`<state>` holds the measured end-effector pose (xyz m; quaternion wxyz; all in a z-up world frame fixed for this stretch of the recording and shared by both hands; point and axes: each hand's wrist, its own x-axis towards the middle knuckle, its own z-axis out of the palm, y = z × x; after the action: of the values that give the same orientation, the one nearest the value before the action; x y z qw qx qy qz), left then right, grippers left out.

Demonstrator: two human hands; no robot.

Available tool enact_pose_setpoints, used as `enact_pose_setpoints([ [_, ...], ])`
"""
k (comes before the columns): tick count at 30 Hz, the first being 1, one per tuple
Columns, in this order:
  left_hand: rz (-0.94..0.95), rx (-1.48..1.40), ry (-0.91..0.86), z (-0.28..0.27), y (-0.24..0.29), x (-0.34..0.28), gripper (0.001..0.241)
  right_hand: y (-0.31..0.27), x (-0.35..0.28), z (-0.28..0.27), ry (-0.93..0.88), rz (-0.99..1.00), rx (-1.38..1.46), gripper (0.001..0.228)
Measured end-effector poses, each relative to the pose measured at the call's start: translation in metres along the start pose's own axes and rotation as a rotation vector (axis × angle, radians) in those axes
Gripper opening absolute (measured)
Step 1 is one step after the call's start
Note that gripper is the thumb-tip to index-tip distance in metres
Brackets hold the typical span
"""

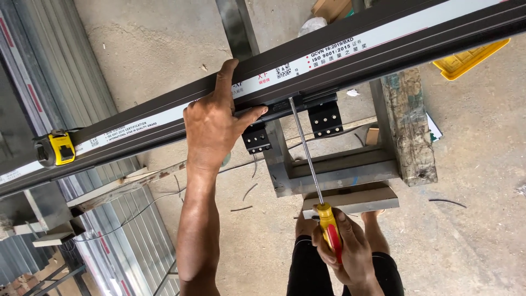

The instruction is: Assembling an aluminum window frame by attaching metal brackets with a screwdriver and peeling protective film.

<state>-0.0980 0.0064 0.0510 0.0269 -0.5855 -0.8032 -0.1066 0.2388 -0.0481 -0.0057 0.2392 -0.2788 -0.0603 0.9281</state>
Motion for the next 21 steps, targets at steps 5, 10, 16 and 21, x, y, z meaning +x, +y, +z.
enact_pose_setpoints([
  [5,0.011,0.009,0.019,0.002,-0.002,0.000,0.087,0.014,-0.005,-0.010,0.107,-0.067,-0.093,0.031],
  [10,0.015,0.016,0.031,0.005,-0.003,-0.001,0.088,0.015,0.000,-0.016,0.042,-0.173,-0.269,0.036],
  [16,0.004,0.007,0.036,0.005,-0.002,-0.001,0.090,0.006,-0.001,0.004,0.013,0.045,-0.049,0.034],
  [21,0.007,0.007,0.037,0.004,-0.002,0.000,0.089,0.016,-0.001,-0.014,0.195,0.038,-0.177,0.057],
])
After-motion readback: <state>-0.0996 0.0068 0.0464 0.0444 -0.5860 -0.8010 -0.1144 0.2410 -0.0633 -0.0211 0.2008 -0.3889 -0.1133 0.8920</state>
